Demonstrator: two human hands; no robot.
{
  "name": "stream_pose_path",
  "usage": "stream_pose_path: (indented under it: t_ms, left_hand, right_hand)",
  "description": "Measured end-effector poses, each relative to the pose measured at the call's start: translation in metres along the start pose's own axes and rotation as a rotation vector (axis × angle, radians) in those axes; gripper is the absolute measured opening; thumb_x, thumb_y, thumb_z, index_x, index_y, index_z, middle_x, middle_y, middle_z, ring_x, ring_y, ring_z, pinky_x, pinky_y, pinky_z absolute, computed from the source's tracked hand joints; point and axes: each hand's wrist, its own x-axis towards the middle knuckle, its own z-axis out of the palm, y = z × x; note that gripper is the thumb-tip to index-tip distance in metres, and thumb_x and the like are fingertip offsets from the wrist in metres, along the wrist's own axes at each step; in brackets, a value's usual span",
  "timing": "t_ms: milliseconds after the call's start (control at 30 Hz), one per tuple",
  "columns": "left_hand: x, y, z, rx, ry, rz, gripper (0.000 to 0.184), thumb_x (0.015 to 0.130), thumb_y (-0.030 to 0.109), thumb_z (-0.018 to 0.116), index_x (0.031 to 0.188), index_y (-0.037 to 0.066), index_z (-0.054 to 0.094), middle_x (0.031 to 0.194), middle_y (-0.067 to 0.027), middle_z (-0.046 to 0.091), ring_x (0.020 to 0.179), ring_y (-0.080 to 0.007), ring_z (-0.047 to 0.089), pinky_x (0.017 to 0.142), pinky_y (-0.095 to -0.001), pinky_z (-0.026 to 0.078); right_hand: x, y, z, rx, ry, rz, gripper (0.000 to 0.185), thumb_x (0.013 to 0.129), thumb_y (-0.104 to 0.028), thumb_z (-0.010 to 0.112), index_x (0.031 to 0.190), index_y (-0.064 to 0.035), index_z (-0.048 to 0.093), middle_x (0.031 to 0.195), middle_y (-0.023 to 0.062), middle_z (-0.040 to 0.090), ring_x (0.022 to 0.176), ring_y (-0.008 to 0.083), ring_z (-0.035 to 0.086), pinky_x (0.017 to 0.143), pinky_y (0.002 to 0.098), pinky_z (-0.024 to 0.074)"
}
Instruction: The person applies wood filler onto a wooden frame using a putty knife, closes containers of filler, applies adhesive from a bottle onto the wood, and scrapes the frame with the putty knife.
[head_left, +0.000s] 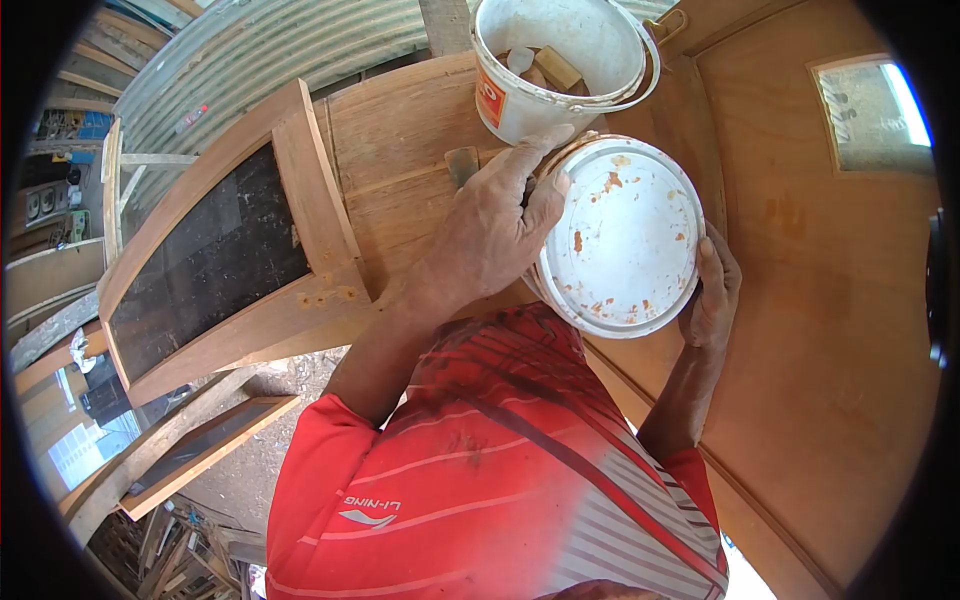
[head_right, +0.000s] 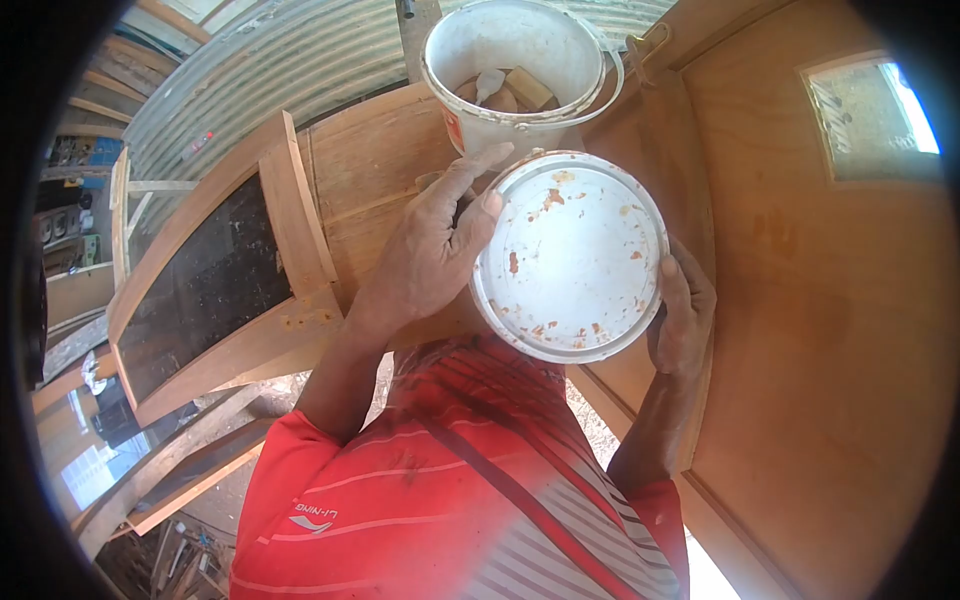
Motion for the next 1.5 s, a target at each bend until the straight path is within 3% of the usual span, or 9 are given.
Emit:
stream_pose_path:
  t_ms: [267, 367, 433, 600, 700, 833, 1133, 1367, 1500]
  left_hand:
    - [0.001, -0.014, -0.003, 0.110, 0.032, 0.098, 0.044, 0.111, 0.023, 0.056, 0.148, -0.001, 0.064, 0.116, -0.0285, 0.073, 0.107, -0.0426, 0.070, 0.099, -0.0489, 0.054]
    - [-0.003, -0.018, -0.002, 0.027, 0.093, 0.052, 0.052, 0.110, 0.025, 0.059, 0.155, 0.000, 0.056, 0.114, -0.0270, 0.074, 0.102, -0.0389, 0.072, 0.095, -0.0472, 0.056]
    - [-0.014, -0.001, -0.013, -0.005, 0.028, -0.275, 0.054, 0.109, 0.027, 0.063, 0.154, -0.002, 0.054, 0.104, -0.0200, 0.072, 0.091, -0.0310, 0.071, 0.086, -0.0456, 0.056]
    - [-0.040, -0.001, -0.033, -0.109, 0.104, -0.052, 0.049, 0.110, 0.029, 0.063, 0.147, -0.003, 0.058, 0.098, -0.0124, 0.069, 0.086, -0.0230, 0.067, 0.081, -0.0413, 0.056]
    - [-0.055, 0.037, -0.084, -0.167, 0.040, -0.230, 0.046, 0.109, 0.031, 0.065, 0.137, -0.005, 0.065, 0.110, -0.0215, 0.075, 0.094, -0.0257, 0.074, 0.086, -0.0390, 0.058]
    - [-0.078, 0.043, -0.136, -0.114, 0.337, -0.199, 0.042, 0.111, 0.034, 0.064, 0.133, -0.001, 0.071, 0.109, -0.0087, 0.074, 0.097, -0.0156, 0.068, 0.086, -0.0337, 0.055]
    - [-0.073, -0.049, -0.216, 0.140, 0.747, -0.154, 0.043, 0.117, 0.037, 0.054, 0.128, 0.000, 0.073, 0.107, -0.0059, 0.073, 0.099, -0.0118, 0.064, 0.092, -0.0328, 0.054]
    - [-0.032, -0.054, -0.206, 0.175, 0.763, -0.194, 0.036, 0.116, 0.032, 0.058, 0.120, -0.001, 0.072, 0.106, -0.0034, 0.071, 0.097, -0.0106, 0.061, 0.088, -0.0299, 0.052]
    - [-0.006, -0.050, -0.195, 0.195, 0.766, -0.210, 0.038, 0.115, 0.033, 0.059, 0.116, -0.002, 0.072, 0.102, -0.0048, 0.072, 0.093, -0.0110, 0.063, 0.085, -0.0305, 0.053]
  right_hand:
    - [0.009, 0.004, 0.003, -0.087, -0.090, -0.049, 0.060, 0.110, -0.036, 0.066, 0.143, 0.0143, 0.062, 0.134, 0.0200, 0.071, 0.123, 0.0258, 0.068, 0.106, 0.0398, 0.0536]
    - [0.017, 0.008, -0.009, -0.146, -0.105, -0.079, 0.061, 0.112, -0.039, 0.060, 0.145, 0.0129, 0.061, 0.135, 0.0203, 0.071, 0.122, 0.0257, 0.069, 0.107, 0.0393, 0.0534]
    - [0.011, 0.008, -0.004, -0.160, -0.088, -0.098, 0.062, 0.112, -0.040, 0.059, 0.144, 0.0129, 0.061, 0.133, 0.0209, 0.071, 0.121, 0.0260, 0.069, 0.106, 0.0392, 0.0539]
    - [-0.013, -0.026, 0.036, -0.107, -0.037, -0.183, 0.065, 0.106, -0.043, 0.067, 0.137, 0.0145, 0.066, 0.125, 0.0217, 0.074, 0.115, 0.0273, 0.072, 0.102, 0.0407, 0.0562]
    - [-0.023, -0.055, 0.079, -0.141, -0.100, -0.193, 0.066, 0.103, -0.045, 0.070, 0.133, 0.0137, 0.069, 0.122, 0.0214, 0.076, 0.111, 0.0272, 0.073, 0.099, 0.0406, 0.0568]
    - [-0.016, -0.074, 0.152, -0.218, -0.223, -0.256, 0.056, 0.104, -0.039, 0.073, 0.132, 0.0095, 0.072, 0.118, 0.0164, 0.078, 0.105, 0.0204, 0.073, 0.095, 0.0363, 0.0565]
    - [0.077, -0.036, 0.272, -0.453, -0.547, -0.314, 0.047, 0.104, -0.032, 0.073, 0.135, 0.0044, 0.072, 0.102, 0.0094, 0.074, 0.094, 0.0148, 0.069, 0.087, 0.0310, 0.0562]
    - [0.093, -0.055, 0.206, -1.105, -0.122, -0.928, 0.033, 0.096, -0.026, 0.078, 0.120, -0.0040, 0.074, 0.110, 0.0157, 0.075, 0.110, 0.0355, 0.072, 0.105, 0.0458, 0.0518]
    - [0.103, -0.030, 0.145, -1.290, -0.339, -0.768, 0.022, 0.095, -0.016, 0.075, 0.114, -0.0049, 0.071, 0.110, 0.0134, 0.074, 0.109, 0.0333, 0.069, 0.107, 0.0454, 0.0477]
